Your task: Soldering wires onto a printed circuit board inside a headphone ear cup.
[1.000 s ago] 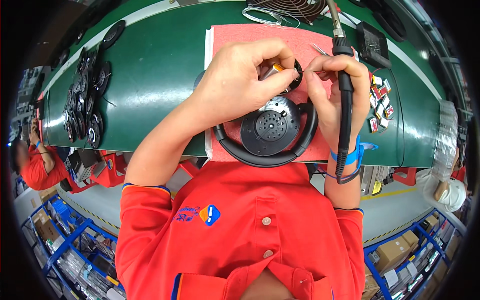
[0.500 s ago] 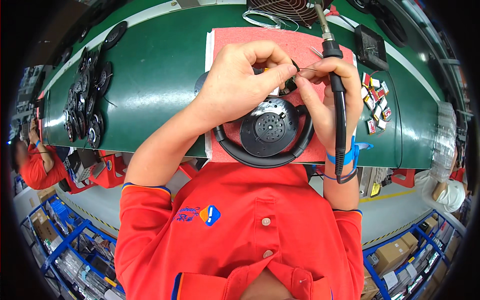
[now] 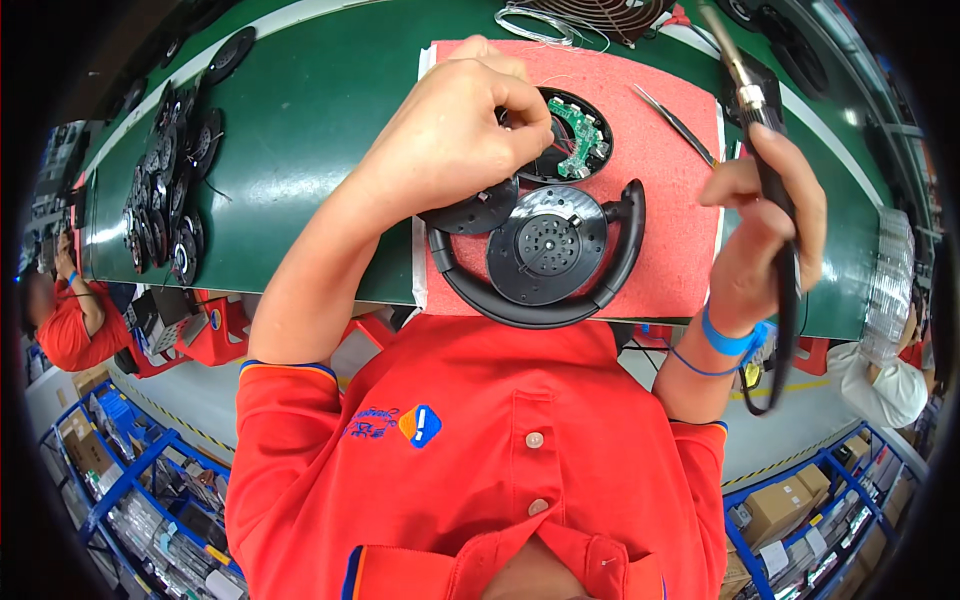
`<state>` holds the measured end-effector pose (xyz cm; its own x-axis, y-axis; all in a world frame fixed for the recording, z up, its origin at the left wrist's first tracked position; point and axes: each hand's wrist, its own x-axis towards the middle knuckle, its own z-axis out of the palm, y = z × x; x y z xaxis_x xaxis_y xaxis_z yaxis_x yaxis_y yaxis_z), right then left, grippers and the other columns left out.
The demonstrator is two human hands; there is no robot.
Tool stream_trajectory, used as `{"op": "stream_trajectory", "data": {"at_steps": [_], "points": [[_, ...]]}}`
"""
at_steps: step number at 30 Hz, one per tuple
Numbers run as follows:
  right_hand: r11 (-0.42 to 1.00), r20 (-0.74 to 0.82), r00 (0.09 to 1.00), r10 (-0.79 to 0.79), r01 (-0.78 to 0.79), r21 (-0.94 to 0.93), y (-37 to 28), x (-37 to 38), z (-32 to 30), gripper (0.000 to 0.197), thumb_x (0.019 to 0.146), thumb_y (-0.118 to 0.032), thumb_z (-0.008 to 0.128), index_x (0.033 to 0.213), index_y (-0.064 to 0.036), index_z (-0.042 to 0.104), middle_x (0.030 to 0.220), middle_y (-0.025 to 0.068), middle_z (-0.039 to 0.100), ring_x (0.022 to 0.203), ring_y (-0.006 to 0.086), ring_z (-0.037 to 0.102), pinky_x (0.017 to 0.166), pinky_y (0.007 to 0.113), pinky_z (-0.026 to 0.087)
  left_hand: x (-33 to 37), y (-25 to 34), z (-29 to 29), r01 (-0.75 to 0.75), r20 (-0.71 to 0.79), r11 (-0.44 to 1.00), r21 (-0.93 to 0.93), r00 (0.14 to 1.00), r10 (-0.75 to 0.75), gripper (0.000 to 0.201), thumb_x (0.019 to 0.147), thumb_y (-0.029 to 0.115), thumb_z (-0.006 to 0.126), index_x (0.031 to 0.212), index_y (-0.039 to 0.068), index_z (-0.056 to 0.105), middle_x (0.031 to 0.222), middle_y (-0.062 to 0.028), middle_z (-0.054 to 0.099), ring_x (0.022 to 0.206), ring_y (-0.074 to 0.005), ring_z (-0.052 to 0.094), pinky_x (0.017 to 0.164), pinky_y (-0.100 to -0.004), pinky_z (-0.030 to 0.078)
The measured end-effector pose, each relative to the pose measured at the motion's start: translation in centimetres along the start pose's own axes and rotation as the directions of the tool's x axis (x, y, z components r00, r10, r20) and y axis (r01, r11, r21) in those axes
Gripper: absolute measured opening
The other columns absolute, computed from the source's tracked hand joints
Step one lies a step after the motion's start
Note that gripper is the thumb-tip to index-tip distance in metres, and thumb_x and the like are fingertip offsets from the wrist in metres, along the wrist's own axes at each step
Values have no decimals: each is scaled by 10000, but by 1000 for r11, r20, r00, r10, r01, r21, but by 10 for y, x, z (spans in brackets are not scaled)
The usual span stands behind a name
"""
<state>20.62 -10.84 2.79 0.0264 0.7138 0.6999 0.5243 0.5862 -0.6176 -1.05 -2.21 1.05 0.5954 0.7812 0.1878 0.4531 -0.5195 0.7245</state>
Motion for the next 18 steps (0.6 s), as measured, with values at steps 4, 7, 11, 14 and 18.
{"op": "stream_trajectory", "data": {"at_steps": [4,7,11,14,18], "points": [[969,-139,959,-246,239,-65,3,7,0,630,906,-553,447,830,36,657,620,70,587,505,150,442,484,265,320,2,-12,6,-230,-71,970,81,969,236,56,667,55,657,692,5,655,1020,-60,625,1072,-259,495,960,-357,355],[970,-71,973,-218,224,93,-1,-1,0,746,913,-631,301,675,-3,626,538,52,542,465,151,407,447,283,296,3,-15,8,-217,-36,974,59,975,219,56,670,57,651,695,8,658,1085,-74,618,1093,-272,499,982,-358,349],[991,75,991,-108,101,89,-6,-2,7,704,931,-594,331,655,-19,628,511,31,515,448,154,402,442,281,298,3,-15,8,-206,-25,978,43,978,207,58,669,56,650,696,5,656,1084,-71,621,1102,-269,499,987,-359,345],[992,120,990,-69,56,111,-5,-2,12,663,934,-565,370,647,-25,629,504,28,508,450,155,419,445,283,317,4,-16,7,-194,-7,980,39,981,194,58,672,57,649,698,5,657,1085,-72,623,1101,-268,501,990,-360,340],[991,151,984,-94,78,109,-1,0,14,524,927,-445,473,647,-33,635,499,29,511,455,167,446,454,284,348,5,-17,6,-206,-9,978,37,978,206,63,674,61,648,696,3,655,1076,-75,626,1083,-261,510,986,-360,338]]}}
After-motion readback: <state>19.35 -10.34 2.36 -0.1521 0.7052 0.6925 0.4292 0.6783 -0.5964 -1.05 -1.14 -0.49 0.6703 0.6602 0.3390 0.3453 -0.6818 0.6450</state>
